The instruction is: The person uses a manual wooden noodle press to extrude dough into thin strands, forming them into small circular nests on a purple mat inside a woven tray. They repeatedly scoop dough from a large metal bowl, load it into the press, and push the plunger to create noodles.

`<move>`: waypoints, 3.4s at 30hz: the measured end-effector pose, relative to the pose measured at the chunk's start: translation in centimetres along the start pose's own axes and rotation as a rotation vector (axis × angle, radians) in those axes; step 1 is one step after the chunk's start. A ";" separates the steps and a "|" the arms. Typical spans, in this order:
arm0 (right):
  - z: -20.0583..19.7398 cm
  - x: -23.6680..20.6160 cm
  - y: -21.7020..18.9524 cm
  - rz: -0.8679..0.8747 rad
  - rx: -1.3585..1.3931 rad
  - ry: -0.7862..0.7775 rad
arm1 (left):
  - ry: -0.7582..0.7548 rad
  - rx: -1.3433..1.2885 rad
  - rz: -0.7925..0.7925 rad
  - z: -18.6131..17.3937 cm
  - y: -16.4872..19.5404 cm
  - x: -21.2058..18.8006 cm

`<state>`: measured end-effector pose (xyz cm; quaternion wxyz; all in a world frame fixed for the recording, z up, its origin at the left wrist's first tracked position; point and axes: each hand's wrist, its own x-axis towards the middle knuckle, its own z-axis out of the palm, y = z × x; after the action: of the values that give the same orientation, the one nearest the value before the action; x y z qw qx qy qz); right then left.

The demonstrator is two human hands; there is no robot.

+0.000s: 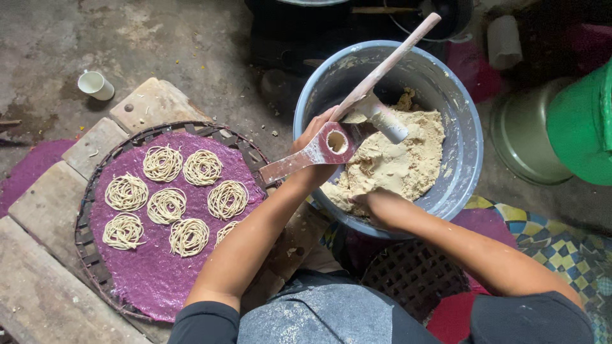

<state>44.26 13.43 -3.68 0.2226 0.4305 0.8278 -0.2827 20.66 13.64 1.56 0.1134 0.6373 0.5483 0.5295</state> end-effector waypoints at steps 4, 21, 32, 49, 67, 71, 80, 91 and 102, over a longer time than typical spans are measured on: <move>-2.1 -3.7 -1.4 -0.304 0.110 0.249 | -0.006 0.002 0.091 0.4 -0.8 0.0; -16.2 -9.5 -3.3 -0.024 -0.253 0.389 | -0.432 0.025 0.144 -3.3 3.3 0.0; -20.5 -16.0 -8.6 0.005 -0.353 0.636 | -0.501 -0.150 -0.173 -1.4 -1.6 0.1; -17.4 -11.2 -14.0 -0.345 -0.484 0.753 | -0.590 0.078 -0.180 -2.0 1.5 0.8; -19.8 -13.5 -16.9 -0.249 -0.511 0.659 | -0.330 0.005 0.115 -3.9 2.4 2.5; -20.7 -16.9 -12.1 0.057 -0.463 0.642 | -0.233 0.130 0.198 -6.2 1.1 2.8; -18.7 -12.1 -14.0 -0.059 -0.710 0.510 | -0.224 -0.042 0.194 -3.7 2.4 2.3; -14.2 -10.8 -7.1 -0.061 -0.101 0.887 | -0.022 0.001 0.107 -4.4 0.5 3.2; -4.8 -4.9 -4.7 -0.352 0.962 0.537 | 0.000 0.230 0.101 -4.5 -0.1 4.0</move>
<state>42.33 11.54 4.14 -0.2665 0.3957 0.6927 -0.5408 16.34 14.98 5.52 0.0128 0.6728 0.5726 0.4684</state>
